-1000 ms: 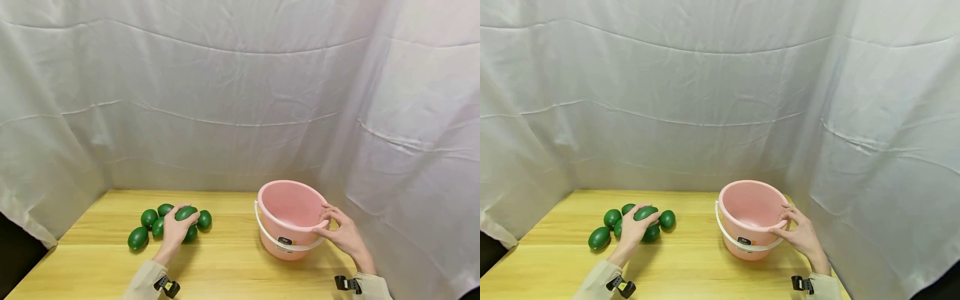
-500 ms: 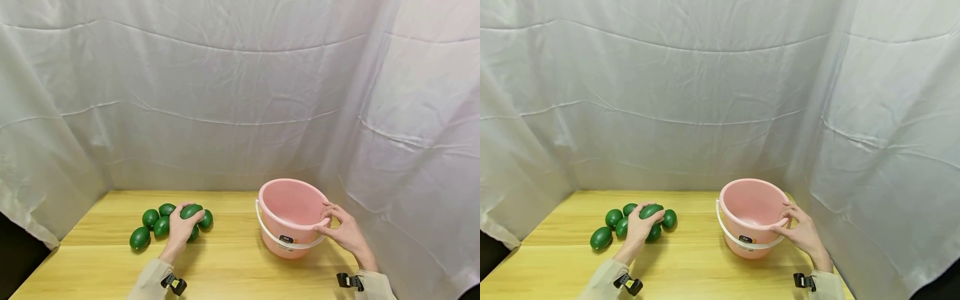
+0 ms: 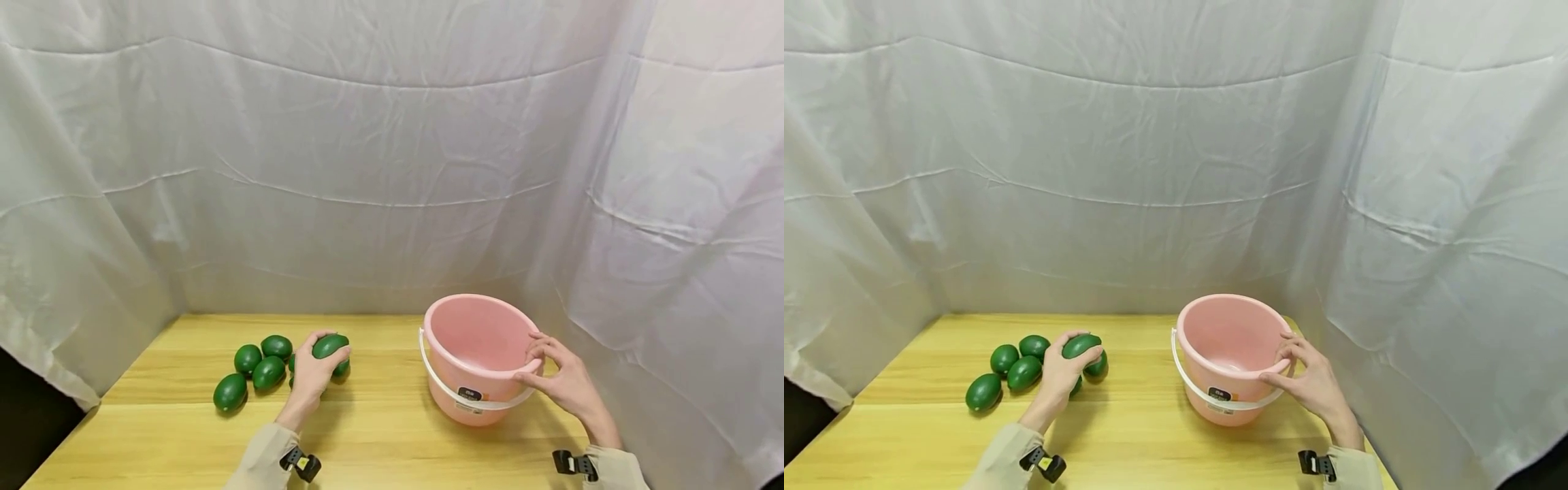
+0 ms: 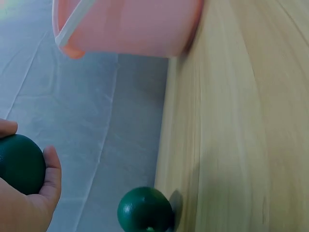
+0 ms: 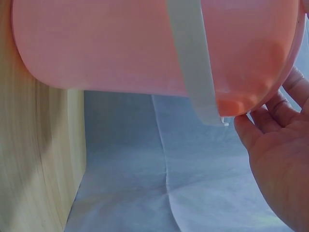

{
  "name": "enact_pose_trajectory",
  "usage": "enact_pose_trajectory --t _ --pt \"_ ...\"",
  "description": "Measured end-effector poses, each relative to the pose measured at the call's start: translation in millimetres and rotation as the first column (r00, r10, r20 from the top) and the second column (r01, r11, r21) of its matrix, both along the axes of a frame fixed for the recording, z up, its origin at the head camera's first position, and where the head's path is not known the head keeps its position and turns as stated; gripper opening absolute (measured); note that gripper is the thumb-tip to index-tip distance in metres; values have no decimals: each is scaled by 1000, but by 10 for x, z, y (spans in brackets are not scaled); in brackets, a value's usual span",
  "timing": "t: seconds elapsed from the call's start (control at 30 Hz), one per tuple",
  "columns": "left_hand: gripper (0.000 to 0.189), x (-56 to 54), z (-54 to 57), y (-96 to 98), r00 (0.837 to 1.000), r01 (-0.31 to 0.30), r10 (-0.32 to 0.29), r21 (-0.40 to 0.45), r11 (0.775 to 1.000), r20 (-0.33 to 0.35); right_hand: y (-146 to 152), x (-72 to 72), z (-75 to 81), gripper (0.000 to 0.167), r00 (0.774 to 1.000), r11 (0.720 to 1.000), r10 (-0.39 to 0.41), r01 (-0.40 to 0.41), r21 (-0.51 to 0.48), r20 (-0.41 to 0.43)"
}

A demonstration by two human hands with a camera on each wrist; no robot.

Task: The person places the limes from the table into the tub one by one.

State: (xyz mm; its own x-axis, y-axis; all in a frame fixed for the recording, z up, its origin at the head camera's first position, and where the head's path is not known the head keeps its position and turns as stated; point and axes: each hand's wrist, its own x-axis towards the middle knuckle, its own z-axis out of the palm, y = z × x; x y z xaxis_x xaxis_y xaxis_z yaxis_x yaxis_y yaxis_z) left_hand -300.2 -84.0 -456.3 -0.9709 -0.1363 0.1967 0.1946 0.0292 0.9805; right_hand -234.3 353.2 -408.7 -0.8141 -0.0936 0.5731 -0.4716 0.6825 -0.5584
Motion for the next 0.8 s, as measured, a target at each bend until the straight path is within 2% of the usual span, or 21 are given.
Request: enact_pose_trajectory --t 0.43,0.57,0.63,0.8 --pt "44 -16 79 295 994 83 -83 -7 997 -74 -46 3 34 31 1000 1000 4 -4 5 -21" --pt "44 -4 99 359 990 129 -127 28 991 -64 -42 -4 17 31 1000 1000 0 0 8 -11" --pt "45 58 189 391 989 138 -136 36 990 -51 -33 -9 11 31 1000 1000 -5 5 10 -7" --pt "47 33 263 489 991 131 -132 -21 991 -21 -20 -16 18 30 1000 1000 4 -4 6 -31"
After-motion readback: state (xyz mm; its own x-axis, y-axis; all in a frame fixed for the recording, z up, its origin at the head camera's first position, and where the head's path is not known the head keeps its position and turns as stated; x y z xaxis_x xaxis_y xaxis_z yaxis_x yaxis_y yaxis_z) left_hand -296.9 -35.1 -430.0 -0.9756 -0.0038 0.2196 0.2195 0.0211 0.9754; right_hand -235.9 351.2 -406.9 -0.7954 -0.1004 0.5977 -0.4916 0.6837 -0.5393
